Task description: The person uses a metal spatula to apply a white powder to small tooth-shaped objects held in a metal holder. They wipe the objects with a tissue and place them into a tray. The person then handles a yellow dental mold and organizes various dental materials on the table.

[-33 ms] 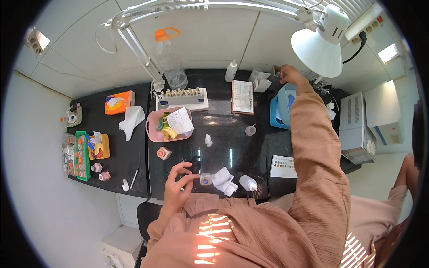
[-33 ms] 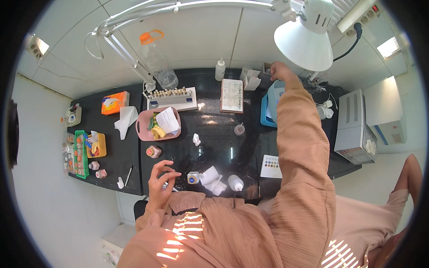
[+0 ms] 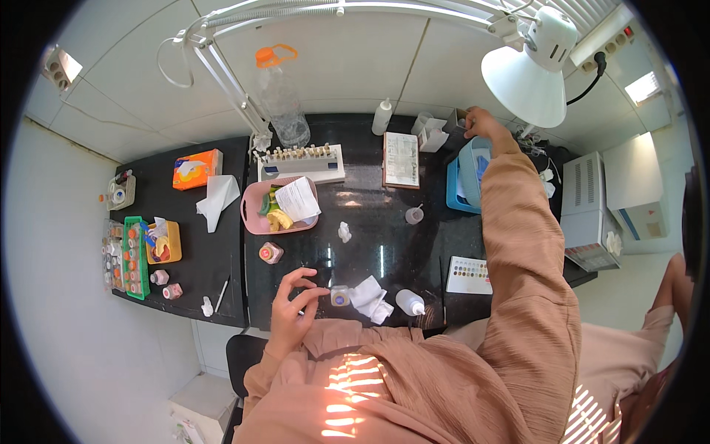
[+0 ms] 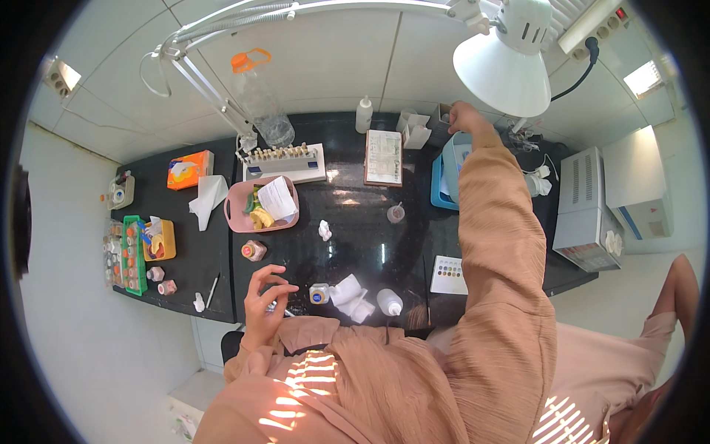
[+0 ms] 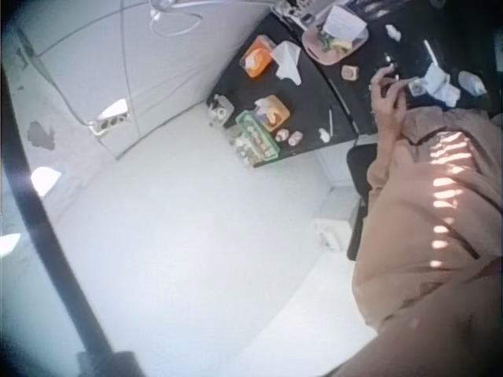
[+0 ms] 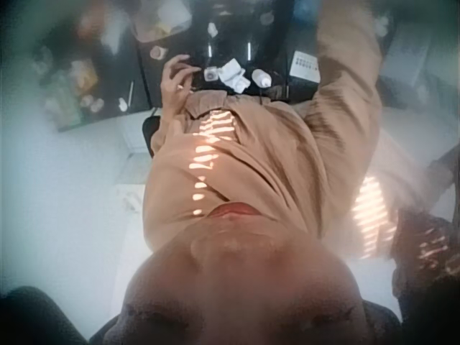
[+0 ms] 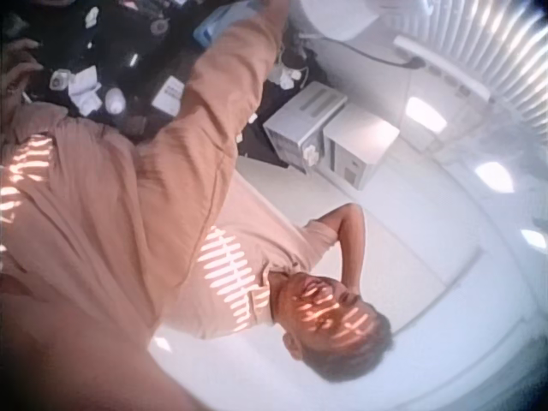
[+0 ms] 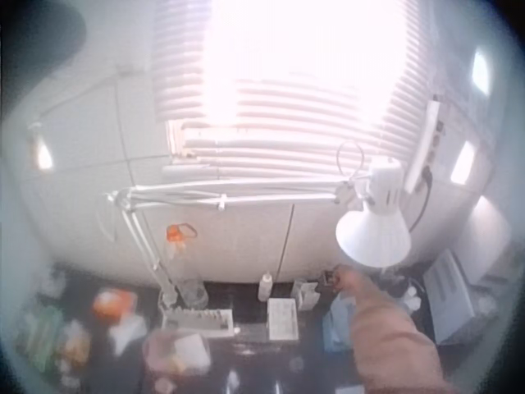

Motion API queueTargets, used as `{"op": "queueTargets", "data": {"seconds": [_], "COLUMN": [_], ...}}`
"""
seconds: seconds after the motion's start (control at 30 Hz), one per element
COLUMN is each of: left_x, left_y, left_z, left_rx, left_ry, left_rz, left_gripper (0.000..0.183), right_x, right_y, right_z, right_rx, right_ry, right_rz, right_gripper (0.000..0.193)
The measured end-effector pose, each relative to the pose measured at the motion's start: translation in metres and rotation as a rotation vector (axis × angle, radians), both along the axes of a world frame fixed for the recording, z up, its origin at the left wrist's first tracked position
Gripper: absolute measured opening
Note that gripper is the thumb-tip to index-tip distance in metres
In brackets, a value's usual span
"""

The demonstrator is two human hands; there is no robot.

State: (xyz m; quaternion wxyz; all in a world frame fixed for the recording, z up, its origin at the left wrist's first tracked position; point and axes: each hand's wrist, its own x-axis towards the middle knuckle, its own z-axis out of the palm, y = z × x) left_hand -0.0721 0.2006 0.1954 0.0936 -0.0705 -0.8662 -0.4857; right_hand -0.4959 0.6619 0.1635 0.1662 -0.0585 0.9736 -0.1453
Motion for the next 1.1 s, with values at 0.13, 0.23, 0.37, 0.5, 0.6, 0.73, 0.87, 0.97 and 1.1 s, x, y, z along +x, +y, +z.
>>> {"op": "queueTargets", "data": {"seconds": [0.13,0.23,0.37,0.5,0.6,0.73,0.87,0.97,1.1], "left_x": [0.006,0.008,0.014,0.024,0.037,0.043,0.043,0.038,0.036], "left_y": [-0.002,0.0,-0.004,-0.012,-0.02,-0.027,-0.021,-0.017,-0.017], "left_z": [-0.002,0.0,0.0,0.003,0.004,0.001,-0.002,-0.003,-0.001], "left_rx": [-0.021,-0.026,-0.026,-0.066,-0.058,-0.055,-0.02,-0.021,-0.065], "left_ry": [0.012,0.018,0.031,0.026,0.001,-0.036,-0.047,-0.042,-0.025], "left_rz": [0.016,0.009,0.017,0.047,0.126,0.193,0.231,0.201,0.183], "left_gripper": [0.027,0.026,0.027,0.027,0.026,0.026,0.024,0.024,0.026], "right_x": [0.014,0.037,0.029,0.017,0.002,-0.01,0.001,0.008,0.045], "right_y": [-0.029,-0.052,-0.061,-0.061,-0.061,-0.044,-0.053,-0.056,-0.086], "right_z": [0.019,0.036,0.021,0.004,-0.011,-0.023,-0.004,0.014,0.036], "right_rx": [0.172,0.343,0.315,0.233,0.225,0.18,0.21,0.214,0.313], "right_ry": [0.091,0.435,0.462,0.11,-0.031,-0.022,-0.074,-0.104,0.212], "right_rz": [-0.053,-0.007,0.052,-0.054,-0.057,0.096,0.205,0.196,0.022], "right_gripper": [0.031,0.045,0.071,0.086,0.083,0.068,0.057,0.055,0.057]}}
